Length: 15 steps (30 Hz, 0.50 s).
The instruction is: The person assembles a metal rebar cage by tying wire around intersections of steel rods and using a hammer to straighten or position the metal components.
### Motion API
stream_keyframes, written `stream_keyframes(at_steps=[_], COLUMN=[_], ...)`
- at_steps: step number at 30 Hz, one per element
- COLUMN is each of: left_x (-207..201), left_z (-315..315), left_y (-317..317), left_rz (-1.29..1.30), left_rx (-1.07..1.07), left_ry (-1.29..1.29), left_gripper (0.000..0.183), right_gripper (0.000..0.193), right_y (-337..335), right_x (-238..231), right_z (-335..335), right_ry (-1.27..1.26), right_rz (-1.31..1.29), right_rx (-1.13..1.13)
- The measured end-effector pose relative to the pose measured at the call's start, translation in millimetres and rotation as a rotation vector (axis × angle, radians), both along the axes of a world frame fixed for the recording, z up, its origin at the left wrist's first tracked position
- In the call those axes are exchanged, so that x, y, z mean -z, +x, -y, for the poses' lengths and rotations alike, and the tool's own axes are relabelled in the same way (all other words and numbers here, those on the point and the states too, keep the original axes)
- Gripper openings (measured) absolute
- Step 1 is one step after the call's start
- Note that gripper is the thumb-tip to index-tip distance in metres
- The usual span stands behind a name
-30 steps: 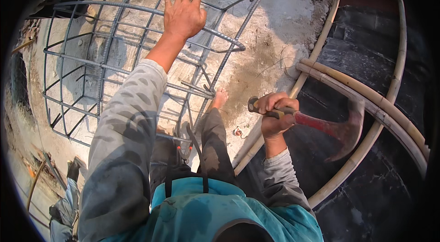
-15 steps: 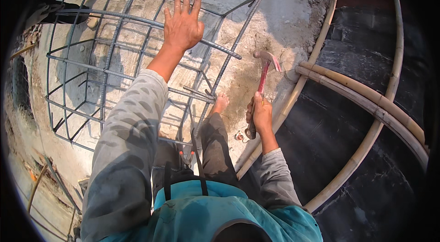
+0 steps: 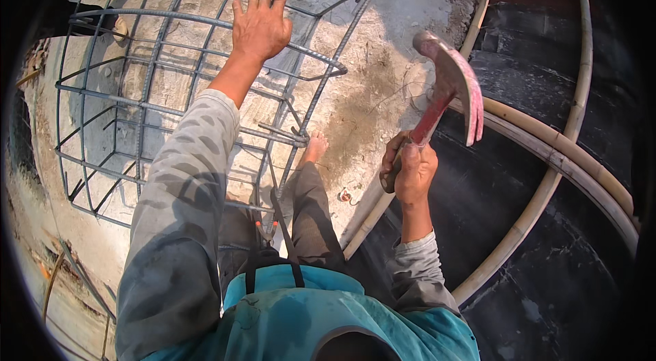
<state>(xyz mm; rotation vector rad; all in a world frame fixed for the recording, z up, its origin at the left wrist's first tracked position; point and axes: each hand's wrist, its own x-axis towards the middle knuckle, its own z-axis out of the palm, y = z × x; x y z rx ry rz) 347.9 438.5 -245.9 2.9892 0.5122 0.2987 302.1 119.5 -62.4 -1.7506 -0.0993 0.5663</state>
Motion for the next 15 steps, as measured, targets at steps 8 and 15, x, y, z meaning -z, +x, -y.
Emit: stream_keyframes(at_steps=[8, 15], left_x=[-5.5, -4.3], left_z=[7.7, 5.5], left_y=[4.5, -5.3], left_rz=[0.000, -0.015], left_rx=[0.058, 0.043], left_ry=[-0.019, -0.022], left_gripper=[0.070, 0.072], right_gripper=[0.042, 0.056], right_y=[-27.2, 23.5], right_x=[74.9, -1.9], right_z=[21.2, -20.7], right_ry=[-0.322, 0.533], right_rz=[-0.336, 0.458], right_rx=[0.081, 0.148])
